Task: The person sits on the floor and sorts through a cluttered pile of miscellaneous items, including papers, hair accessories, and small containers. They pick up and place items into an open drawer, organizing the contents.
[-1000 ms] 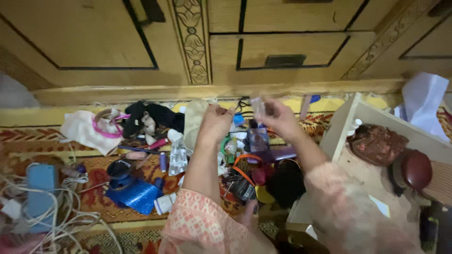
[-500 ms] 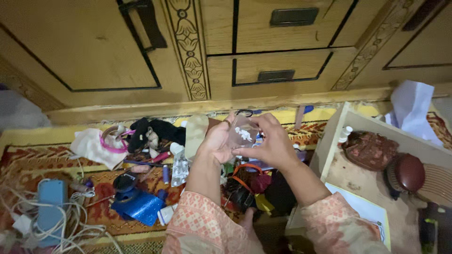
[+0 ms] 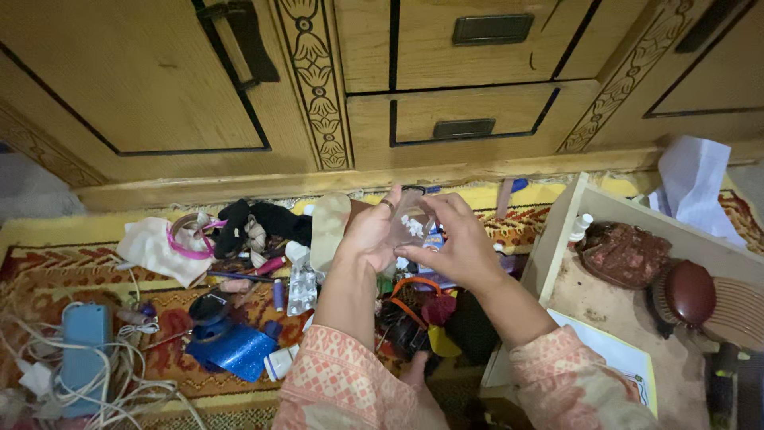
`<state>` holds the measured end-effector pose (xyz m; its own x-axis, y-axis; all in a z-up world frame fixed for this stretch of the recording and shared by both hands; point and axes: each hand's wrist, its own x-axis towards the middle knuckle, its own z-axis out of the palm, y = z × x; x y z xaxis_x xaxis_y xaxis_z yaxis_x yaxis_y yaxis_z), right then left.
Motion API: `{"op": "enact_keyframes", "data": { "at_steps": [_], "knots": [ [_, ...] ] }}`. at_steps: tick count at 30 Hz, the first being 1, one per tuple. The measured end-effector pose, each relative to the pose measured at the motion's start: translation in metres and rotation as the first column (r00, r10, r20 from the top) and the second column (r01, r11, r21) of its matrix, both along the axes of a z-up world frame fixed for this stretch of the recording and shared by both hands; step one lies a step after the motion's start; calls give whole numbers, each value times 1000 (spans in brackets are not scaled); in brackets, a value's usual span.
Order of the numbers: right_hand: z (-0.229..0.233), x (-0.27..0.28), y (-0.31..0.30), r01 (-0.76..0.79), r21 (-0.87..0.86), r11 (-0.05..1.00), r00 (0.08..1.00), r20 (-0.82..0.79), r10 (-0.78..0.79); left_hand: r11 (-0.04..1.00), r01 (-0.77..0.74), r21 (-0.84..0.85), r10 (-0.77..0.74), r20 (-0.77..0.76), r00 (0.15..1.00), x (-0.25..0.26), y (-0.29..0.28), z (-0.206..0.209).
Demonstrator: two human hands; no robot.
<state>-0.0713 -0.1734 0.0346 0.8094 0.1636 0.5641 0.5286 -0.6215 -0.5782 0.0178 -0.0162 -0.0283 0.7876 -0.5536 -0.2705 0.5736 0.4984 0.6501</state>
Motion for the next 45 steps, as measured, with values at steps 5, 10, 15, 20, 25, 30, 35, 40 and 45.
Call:
{"op": "enact_keyframes", "data": {
  "at_steps": [5,10,15,20,25,30,35,40,45],
  "knots": [
    [2,-7,11,107,0,994,991,76,-107,986,-133,-102,129,-43,991,6,-1,-11],
    [9,-7,9,-11,-7,1000,980,200,13,934,-301,-193,289,-91,953,17,14,-18],
    [3,-11,2,-13,-19,1000,981,193,17,852,-357,-384,315,-169,934,12,39,-27],
    [-40,6,6,45,358,933,998,-49,-29,804,-502,-320,417,-298,858,-15,72,-15],
    [-123,28,-30,168,-143,975,834,-508,-218,756,-608,-242,508,-369,778,-51,117,-4],
    [-167,41,-32,128,-443,887,853,-407,-326,771,-617,-160,540,-349,766,-71,154,-7],
    [-165,57,36,121,-439,890,796,-493,-352,786,-603,-134,538,-333,775,-64,167,-25],
    [-167,64,66,120,-464,877,762,-524,-381,854,-505,-126,435,-361,825,-58,179,-44],
    [-157,63,30,144,-376,915,717,-597,-358,868,-477,-137,394,-393,831,-47,179,-67]
  ]
}}
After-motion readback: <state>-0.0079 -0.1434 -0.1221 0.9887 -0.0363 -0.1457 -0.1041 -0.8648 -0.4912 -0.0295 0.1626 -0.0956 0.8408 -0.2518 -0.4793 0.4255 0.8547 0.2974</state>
